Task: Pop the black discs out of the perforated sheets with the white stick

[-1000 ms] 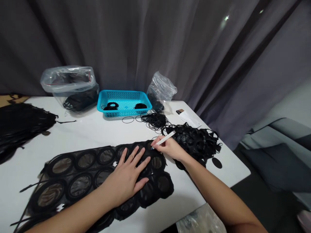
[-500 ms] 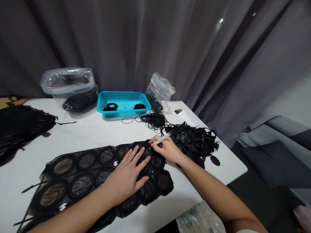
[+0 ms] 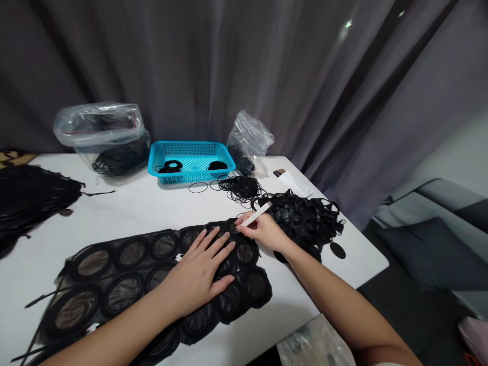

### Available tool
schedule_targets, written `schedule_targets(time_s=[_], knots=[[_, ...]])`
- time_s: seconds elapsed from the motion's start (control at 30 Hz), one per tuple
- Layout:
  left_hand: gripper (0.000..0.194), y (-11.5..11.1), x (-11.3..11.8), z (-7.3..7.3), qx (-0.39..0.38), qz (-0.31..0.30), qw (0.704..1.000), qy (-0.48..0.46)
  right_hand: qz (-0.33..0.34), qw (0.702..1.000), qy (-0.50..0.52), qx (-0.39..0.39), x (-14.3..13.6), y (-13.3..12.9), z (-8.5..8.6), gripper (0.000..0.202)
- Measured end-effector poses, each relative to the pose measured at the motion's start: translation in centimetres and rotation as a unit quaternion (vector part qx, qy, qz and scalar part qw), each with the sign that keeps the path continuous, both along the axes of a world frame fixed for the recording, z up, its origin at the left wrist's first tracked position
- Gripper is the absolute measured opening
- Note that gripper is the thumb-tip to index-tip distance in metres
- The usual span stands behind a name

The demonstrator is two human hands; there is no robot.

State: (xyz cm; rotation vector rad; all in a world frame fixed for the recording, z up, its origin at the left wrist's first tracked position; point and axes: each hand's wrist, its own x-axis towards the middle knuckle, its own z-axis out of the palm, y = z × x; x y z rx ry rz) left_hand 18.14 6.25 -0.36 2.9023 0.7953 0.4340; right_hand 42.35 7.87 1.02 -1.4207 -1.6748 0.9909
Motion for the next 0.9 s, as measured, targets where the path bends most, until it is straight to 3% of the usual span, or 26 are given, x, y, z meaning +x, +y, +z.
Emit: schedule_targets(time_s=[0.33, 0.47, 0.6, 0.7, 0.77, 0.9], knots=[[0.062, 0.0, 0.0, -0.2, -0.014, -0.009, 1.0, 0.004, 0.009, 1.0, 0.0, -0.007, 0.3, 0.1, 0.2, 0.01], [0.062, 0.0, 0.0, -0.3, -0.011, -0.007, 1.0, -0.001, 0.039, 0.998, -0.03, 0.039, 0.3, -0.2, 0.5, 0.009], [0.062, 0.0, 0.0, -0.4, 0.004, -0.01, 1.0, -0.004, 0.099, 0.974, -0.151, 0.136, -0.7, -1.3, 1.0, 0.01], [0.061, 0.0, 0.0, -0.4, 0.019, -0.006, 1.0, -0.011, 0.14, 0.926, -0.294, 0.19, -1.1, -1.3, 1.0, 0.009], [0.06, -0.1, 0.0, -0.4, 0.021, -0.003, 1.0, -0.015, 0.1, 0.906, -0.356, 0.205, -0.5, -0.5, 1.1, 0.011], [0.058, 0.0, -0.1, -0.3, 0.029, -0.003, 0.999, -0.013, -0.121, 0.905, -0.346, 0.217, 2.6, 1.4, 2.0, 0.02]])
